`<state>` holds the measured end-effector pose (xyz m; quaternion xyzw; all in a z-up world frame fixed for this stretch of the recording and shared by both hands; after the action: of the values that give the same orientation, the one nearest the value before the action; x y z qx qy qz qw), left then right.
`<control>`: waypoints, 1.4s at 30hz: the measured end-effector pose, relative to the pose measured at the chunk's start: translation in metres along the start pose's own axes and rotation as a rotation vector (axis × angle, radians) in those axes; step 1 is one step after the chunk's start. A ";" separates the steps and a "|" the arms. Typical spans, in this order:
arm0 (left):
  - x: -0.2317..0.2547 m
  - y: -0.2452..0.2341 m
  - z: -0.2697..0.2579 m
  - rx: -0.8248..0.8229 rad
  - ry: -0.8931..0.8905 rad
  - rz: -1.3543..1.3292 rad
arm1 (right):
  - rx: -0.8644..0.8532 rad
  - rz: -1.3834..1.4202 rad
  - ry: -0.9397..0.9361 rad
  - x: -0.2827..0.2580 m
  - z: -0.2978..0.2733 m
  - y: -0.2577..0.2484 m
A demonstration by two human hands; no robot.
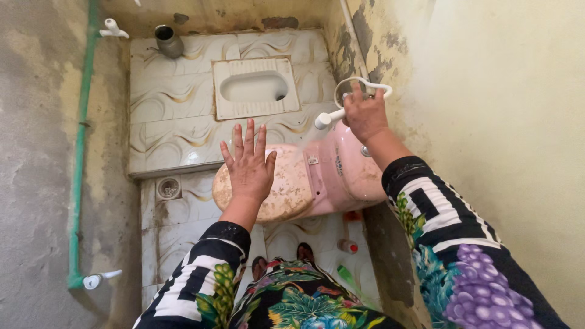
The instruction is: The person scrubs the inside of a pink portable toilet with a brush while rinsing with a handheld bidet sprayer. They then rinse the toilet seat and lid with the sprayer and close the lid.
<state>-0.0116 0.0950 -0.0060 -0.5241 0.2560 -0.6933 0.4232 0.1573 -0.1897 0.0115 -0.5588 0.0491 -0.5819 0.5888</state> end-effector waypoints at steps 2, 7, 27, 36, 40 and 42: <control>-0.002 0.001 -0.001 0.008 0.007 0.021 | -0.010 0.026 -0.004 -0.015 0.002 -0.002; -0.009 -0.002 -0.005 0.029 0.010 0.020 | 0.027 0.118 0.007 -0.041 0.004 -0.012; -0.067 -0.044 -0.024 0.086 -0.109 0.045 | 0.237 0.317 -0.017 -0.144 0.044 -0.065; -0.084 -0.053 -0.038 0.082 -0.136 0.049 | 0.266 0.232 -0.007 -0.145 0.054 -0.058; -0.082 -0.047 -0.037 0.085 -0.115 0.031 | 0.249 0.154 -0.109 -0.125 0.036 -0.048; -0.079 -0.043 -0.037 0.087 -0.091 0.036 | 0.244 0.094 -0.146 -0.112 0.026 -0.044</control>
<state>-0.0527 0.1811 -0.0231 -0.5314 0.2153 -0.6717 0.4691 0.1120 -0.0779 -0.0138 -0.5210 -0.0387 -0.5132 0.6810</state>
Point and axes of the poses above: each hand's wrist, its own z-axis towards the middle knuckle, its own y-axis out of the palm, x = y × z, the point moved 2 cm from there along z, towards the middle knuckle, and after that the axes turned 11 degrees about -z, right-handed, at the moved point
